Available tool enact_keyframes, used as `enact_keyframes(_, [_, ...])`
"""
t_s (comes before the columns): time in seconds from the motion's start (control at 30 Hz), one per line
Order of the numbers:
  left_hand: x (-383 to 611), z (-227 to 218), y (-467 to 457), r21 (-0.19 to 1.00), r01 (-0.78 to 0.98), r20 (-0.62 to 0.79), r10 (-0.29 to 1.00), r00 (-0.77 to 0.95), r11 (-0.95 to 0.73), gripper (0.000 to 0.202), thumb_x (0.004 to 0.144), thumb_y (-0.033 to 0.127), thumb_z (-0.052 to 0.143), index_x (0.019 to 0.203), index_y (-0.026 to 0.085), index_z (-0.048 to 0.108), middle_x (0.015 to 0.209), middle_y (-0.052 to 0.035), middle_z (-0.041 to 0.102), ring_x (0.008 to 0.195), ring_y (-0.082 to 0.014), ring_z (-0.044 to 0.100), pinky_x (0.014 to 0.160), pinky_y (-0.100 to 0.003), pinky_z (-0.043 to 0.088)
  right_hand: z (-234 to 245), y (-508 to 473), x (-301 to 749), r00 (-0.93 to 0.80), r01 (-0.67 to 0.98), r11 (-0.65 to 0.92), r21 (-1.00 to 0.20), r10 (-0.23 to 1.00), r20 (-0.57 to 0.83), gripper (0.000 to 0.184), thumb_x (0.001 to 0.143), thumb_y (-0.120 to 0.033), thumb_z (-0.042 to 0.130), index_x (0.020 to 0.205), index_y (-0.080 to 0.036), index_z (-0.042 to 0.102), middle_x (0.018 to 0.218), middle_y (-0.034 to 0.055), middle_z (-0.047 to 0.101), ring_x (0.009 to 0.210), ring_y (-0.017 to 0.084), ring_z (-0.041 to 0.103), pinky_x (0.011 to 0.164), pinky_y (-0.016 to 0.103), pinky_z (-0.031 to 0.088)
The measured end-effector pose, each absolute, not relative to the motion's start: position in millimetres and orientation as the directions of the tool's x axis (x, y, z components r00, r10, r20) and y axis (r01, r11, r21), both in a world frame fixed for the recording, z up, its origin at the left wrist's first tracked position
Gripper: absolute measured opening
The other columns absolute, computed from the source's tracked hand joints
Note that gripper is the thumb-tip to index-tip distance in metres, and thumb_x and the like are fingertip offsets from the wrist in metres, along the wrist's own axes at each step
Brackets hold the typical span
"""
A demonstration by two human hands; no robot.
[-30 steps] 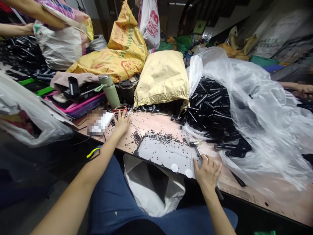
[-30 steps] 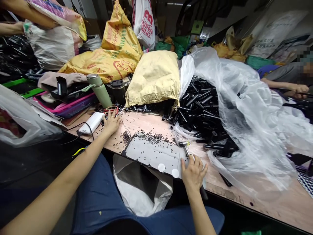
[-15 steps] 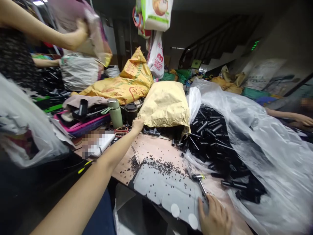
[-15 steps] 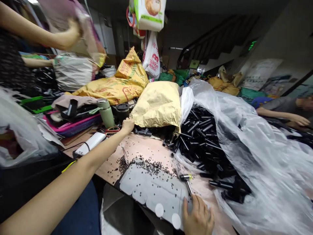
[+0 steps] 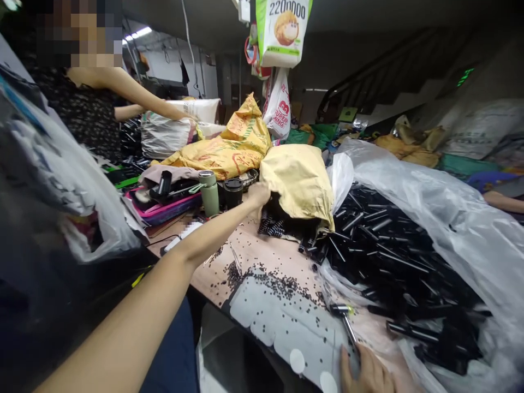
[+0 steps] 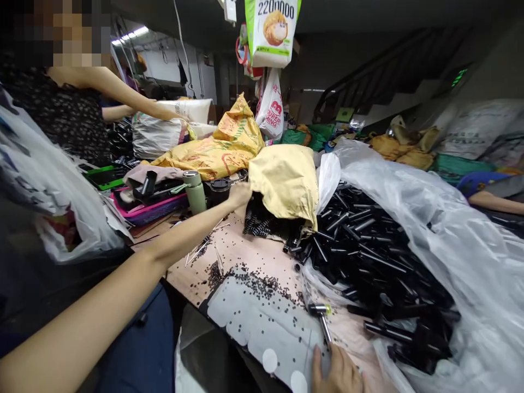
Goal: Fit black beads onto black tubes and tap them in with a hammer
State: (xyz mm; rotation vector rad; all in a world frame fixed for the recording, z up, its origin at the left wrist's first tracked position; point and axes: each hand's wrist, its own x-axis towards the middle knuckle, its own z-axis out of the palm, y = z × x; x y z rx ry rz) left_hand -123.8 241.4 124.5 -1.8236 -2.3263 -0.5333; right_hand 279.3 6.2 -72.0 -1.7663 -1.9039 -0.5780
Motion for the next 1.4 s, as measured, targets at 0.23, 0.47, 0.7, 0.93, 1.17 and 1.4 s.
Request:
enact_keyframes(0.23, [-133.4,85.1,275.3,0.609,0.737,0.122,0.884,-0.452,0.292,0.076,0.099,0.035,-0.004,0.107,0.004,0.066,0.095,-0.0163,0.071,0.094,-0.0229,0.068,0.086,-0.032,0.050,-68.7,-0.3,271.8,-0.016,0.999,0.039,-0.035,0.873,0.488,0.044,0.093,-0.046,0.042,0.111,-0.010,0.061,0.108,0.0163,0.068,0.102,0.031,0.057,0.101,0.045,0.032])
enact_keyframes(0.47, [-83.9,-10.6,266.7,0.439,0.876,0.024,0.972,-0.232,0.198,0.077,0.087,0.066,0.039,0.113,-0.003,0.061,0.123,-0.0274,0.059,0.121,-0.0378,0.051,0.106,-0.045,0.033,-64.2,-4.4,268.9,-0.003,0.998,0.032,-0.058,0.893,0.451,0.039,0.093,-0.040,0.047,0.111,-0.010,0.061,0.108,0.0152,0.068,0.104,0.028,0.055,0.103,0.042,0.029])
enact_keyframes(0.7, [-45.6,-29.4,215.1,0.348,0.936,0.054,0.998,0.026,-0.043,0.077,0.082,0.074,0.038,0.140,0.024,0.042,0.150,-0.0164,0.036,0.136,-0.0377,0.033,0.106,-0.055,0.029,-64.6,-5.0,265.8,0.009,0.994,0.044,-0.102,0.883,0.469,0.034,0.092,-0.039,0.048,0.109,-0.012,0.061,0.106,0.0129,0.068,0.102,0.027,0.055,0.099,0.042,0.032])
enact_keyframes(0.93, [15.5,-17.3,141.5,0.239,0.877,0.261,0.897,0.356,-0.418,0.052,0.091,0.050,0.044,0.129,0.016,0.054,0.131,-0.0179,0.052,0.124,-0.0330,0.043,0.103,-0.049,0.032,-61.9,-8.2,263.0,0.042,0.992,0.018,-0.128,0.891,0.452,0.032,0.091,-0.036,0.050,0.108,-0.013,0.062,0.105,0.0118,0.067,0.101,0.027,0.053,0.096,0.039,0.034])
enact_keyframes(1.17, [87.8,-26.6,103.3,0.168,0.866,0.080,0.882,0.464,-0.471,0.042,0.090,0.013,0.041,0.131,0.006,0.047,0.103,-0.0209,0.063,0.106,-0.0315,0.054,0.089,-0.045,0.041,-59.4,-14.3,261.4,0.049,0.980,0.033,-0.195,0.913,0.405,0.030,0.092,-0.033,0.047,0.111,-0.013,0.060,0.106,0.0121,0.066,0.101,0.026,0.053,0.091,0.036,0.036])
enact_keyframes(1.4, [61.9,-20.9,66.1,0.838,0.443,0.243,0.946,0.217,-0.317,0.043,0.092,0.027,0.046,0.134,0.016,0.048,0.106,-0.0123,0.060,0.080,-0.0182,0.062,0.075,-0.031,0.050,-18.0,44.5,303.6,0.046,0.999,-0.042,-0.018,0.897,0.439,0.033,0.092,-0.010,0.035,0.111,-0.013,0.062,0.118,0.0163,0.060,0.103,0.028,0.048,0.082,0.038,0.033])
